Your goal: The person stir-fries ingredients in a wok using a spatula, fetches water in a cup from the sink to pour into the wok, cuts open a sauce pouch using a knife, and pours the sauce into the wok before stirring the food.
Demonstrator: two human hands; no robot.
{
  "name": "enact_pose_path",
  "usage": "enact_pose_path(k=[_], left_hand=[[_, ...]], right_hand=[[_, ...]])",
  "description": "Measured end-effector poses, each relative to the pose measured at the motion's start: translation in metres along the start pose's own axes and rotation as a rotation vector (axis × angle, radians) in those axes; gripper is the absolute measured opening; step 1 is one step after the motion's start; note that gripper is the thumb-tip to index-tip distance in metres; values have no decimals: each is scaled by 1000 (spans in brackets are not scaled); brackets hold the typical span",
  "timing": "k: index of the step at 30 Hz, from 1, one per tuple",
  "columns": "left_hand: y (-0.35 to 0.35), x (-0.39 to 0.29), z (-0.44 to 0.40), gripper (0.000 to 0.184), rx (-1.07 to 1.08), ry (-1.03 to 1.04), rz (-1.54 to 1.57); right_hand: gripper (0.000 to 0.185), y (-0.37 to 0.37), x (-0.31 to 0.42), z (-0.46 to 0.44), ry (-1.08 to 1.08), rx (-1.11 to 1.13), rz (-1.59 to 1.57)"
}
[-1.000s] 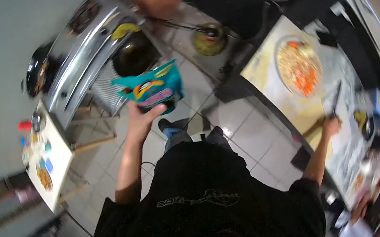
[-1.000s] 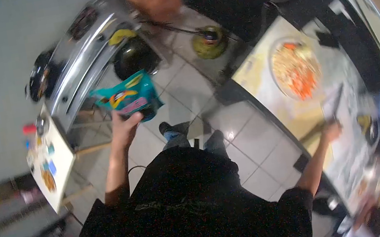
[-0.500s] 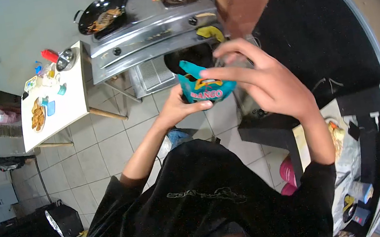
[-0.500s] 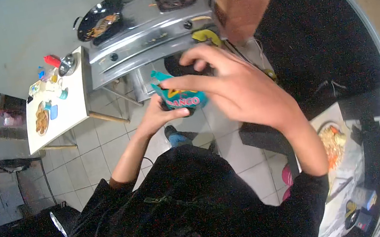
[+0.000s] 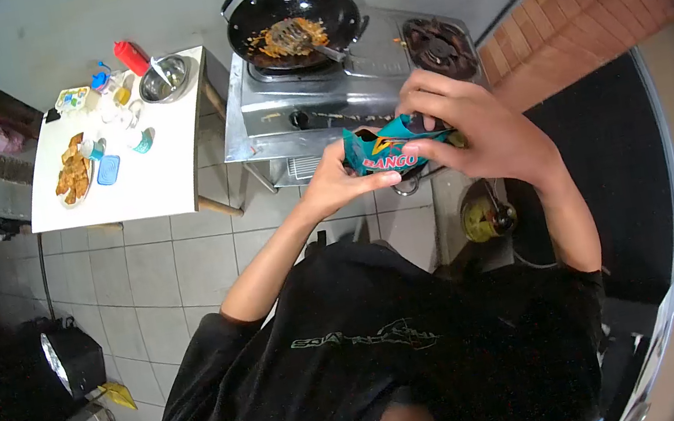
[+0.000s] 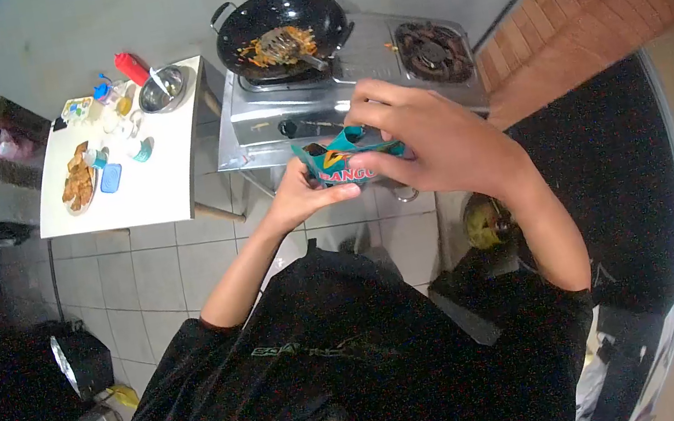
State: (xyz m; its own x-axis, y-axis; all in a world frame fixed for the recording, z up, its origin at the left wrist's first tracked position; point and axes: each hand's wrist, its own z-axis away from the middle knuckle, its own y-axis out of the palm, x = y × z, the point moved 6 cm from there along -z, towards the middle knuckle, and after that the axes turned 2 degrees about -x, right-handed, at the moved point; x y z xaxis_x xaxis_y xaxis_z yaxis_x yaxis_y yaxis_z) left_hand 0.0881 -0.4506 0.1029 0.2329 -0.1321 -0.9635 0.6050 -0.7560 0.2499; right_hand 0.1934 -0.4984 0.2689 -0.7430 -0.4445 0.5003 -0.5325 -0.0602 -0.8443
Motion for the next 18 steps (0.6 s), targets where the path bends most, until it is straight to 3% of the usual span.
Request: enact_pose_path(k=[10,13,18], left_hand=[[-37,11,-83,54,-234,44,113],[-39,18,-108,61,-277,54,171],[-60,9,-138,62,-367,103,-11]], right_hand=[[16,-13,-94,-82,-172,30,-24],[13,-23,-118,-102,-161,44,-72],[22,-28,-150,-138,-76,50,-147]])
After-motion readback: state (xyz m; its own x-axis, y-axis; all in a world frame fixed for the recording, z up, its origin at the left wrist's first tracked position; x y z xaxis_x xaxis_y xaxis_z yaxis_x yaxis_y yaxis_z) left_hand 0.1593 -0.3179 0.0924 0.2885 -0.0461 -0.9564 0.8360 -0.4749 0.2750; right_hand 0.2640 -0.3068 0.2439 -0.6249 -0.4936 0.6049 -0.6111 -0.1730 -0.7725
